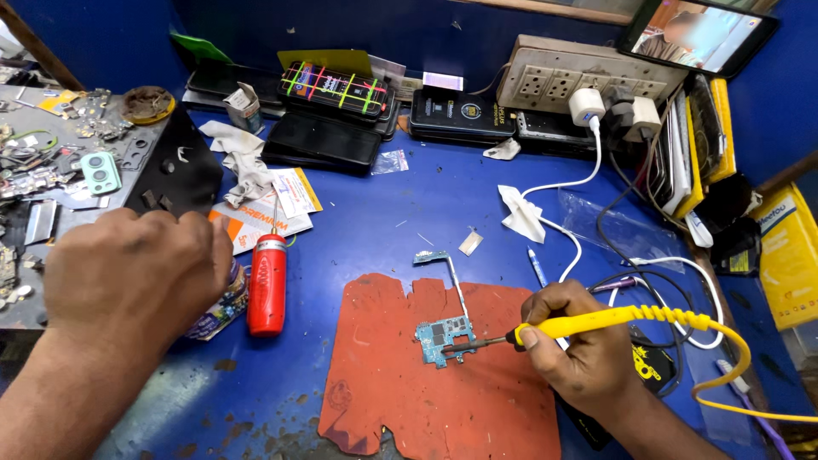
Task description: The person solders a phone motherboard on a red mat at a repair workbench, holding the board steady with one hand while applying a yellow soldering iron to its components. They reposition the board and continue soldering different points, briefly reaching aside before resuming work on the board.
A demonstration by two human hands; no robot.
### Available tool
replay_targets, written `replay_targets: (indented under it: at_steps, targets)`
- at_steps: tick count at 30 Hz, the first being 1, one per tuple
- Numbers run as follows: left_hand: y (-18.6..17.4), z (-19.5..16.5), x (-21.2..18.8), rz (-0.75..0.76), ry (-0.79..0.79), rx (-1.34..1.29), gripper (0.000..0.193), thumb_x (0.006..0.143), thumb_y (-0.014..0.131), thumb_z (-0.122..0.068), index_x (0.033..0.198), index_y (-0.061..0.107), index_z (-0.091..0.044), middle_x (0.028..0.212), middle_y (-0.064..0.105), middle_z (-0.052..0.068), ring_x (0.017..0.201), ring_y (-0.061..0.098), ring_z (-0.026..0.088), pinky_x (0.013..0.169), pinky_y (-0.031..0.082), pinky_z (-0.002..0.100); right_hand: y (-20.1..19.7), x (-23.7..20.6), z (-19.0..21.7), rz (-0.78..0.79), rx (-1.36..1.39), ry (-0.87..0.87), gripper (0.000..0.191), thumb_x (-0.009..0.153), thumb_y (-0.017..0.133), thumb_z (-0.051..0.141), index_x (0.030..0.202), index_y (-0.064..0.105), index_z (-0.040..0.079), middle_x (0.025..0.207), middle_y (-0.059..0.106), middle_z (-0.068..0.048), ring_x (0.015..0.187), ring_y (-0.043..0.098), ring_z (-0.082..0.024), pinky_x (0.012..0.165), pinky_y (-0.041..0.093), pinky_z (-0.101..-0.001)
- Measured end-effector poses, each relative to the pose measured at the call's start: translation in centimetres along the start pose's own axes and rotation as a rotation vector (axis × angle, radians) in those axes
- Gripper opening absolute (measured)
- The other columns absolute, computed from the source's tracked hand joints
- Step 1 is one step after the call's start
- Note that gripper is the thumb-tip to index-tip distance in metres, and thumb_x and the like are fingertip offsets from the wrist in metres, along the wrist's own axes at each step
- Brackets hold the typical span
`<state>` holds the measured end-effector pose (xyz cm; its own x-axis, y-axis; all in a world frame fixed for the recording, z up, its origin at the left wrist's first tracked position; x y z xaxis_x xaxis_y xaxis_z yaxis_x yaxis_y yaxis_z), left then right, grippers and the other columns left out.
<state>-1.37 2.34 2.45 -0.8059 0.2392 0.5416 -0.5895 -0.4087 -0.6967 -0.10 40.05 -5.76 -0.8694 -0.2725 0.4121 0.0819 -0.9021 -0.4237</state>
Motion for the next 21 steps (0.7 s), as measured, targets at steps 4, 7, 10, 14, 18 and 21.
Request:
replay_targets:
  at_steps: [4,7,10,14,18,21]
  targets:
    - [-0.1,0.6,0.5,0.134,-0.036,0.066,0.045,0.100,0.059,-0.036,0.060,0.070,-0.019,0.053,0.065,0.002,0.050,0.068,0.021,0.043,0.050,0.033,0.0,0.0,0.4,0.000,-0.010,-0.025,0.014,0.089,0.068,0.010,0.094,0.055,0.005,0.079,0.065,-0.004,0.069,0.063,-0.008,0.063,0.054,-0.0243]
    - [-1.0,1.4,0.6,0.061,-0.102,0.100,0.050,0.103,0.059,-0.040,0.058,0.068,-0.020,0.054,0.065,0.003,0.053,0.069,0.020,0.045,0.051,0.032,0.0,0.1,0.7,0.001,-0.012,-0.048,0.013,0.090,0.067,0.010,0.094,0.056,0.005,0.079,0.065,-0.003,0.070,0.063,-0.008,0.063,0.054,-0.0241]
    - [-1.4,1.5,0.4,0.065,-0.022,0.153,0.046,0.102,0.057,-0.038,0.062,0.066,-0.018,0.051,0.062,0.004,0.052,0.067,0.020,0.049,0.051,0.030,0.0,0.1,0.7,0.000,-0.025,-0.030,0.014,0.089,0.068,0.010,0.093,0.056,0.005,0.078,0.065,-0.003,0.068,0.062,-0.008,0.061,0.053,-0.0240]
    - [-3.9,1.7,-0.1,-0.138,-0.091,-0.163,0.052,0.110,0.064,-0.030,0.063,0.055,-0.012,0.058,0.057,0.007,0.057,0.059,0.022,0.060,0.045,0.033,-0.1,0.0,0.7,0.001,-0.040,-0.022,0.014,0.088,0.068,0.010,0.093,0.056,0.005,0.077,0.065,-0.003,0.068,0.062,-0.007,0.061,0.052,-0.0238]
    - [-2.5,0.4,-3.9,-0.112,-0.565,-1.211,0.052,0.109,0.061,-0.030,0.061,0.052,-0.011,0.057,0.045,0.004,0.052,0.040,0.015,0.049,0.027,0.036,-0.2,-0.2,0.4,-0.006,-0.025,-0.010,0.014,0.089,0.069,0.010,0.093,0.056,0.005,0.077,0.066,-0.004,0.068,0.061,-0.008,0.062,0.052,-0.0240]
    - [0.9,-6.5,-6.1,-0.093,-0.842,-2.422,0.051,0.106,0.056,-0.036,0.063,0.044,-0.012,0.054,0.035,-0.001,0.046,0.032,0.012,0.042,0.025,0.034,-0.2,-0.2,0.1,-0.009,0.005,-0.007,0.014,0.089,0.068,0.010,0.095,0.056,0.004,0.079,0.065,-0.004,0.070,0.061,-0.008,0.063,0.053,-0.0244]
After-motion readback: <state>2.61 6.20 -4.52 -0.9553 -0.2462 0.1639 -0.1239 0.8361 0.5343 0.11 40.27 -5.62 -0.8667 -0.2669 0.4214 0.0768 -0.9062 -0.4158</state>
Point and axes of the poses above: each hand's wrist, its own x-axis towards the middle knuckle, its own y-axis out of the palm, z = x × y, the point moved 7 cm from there along x, towards the middle knuckle
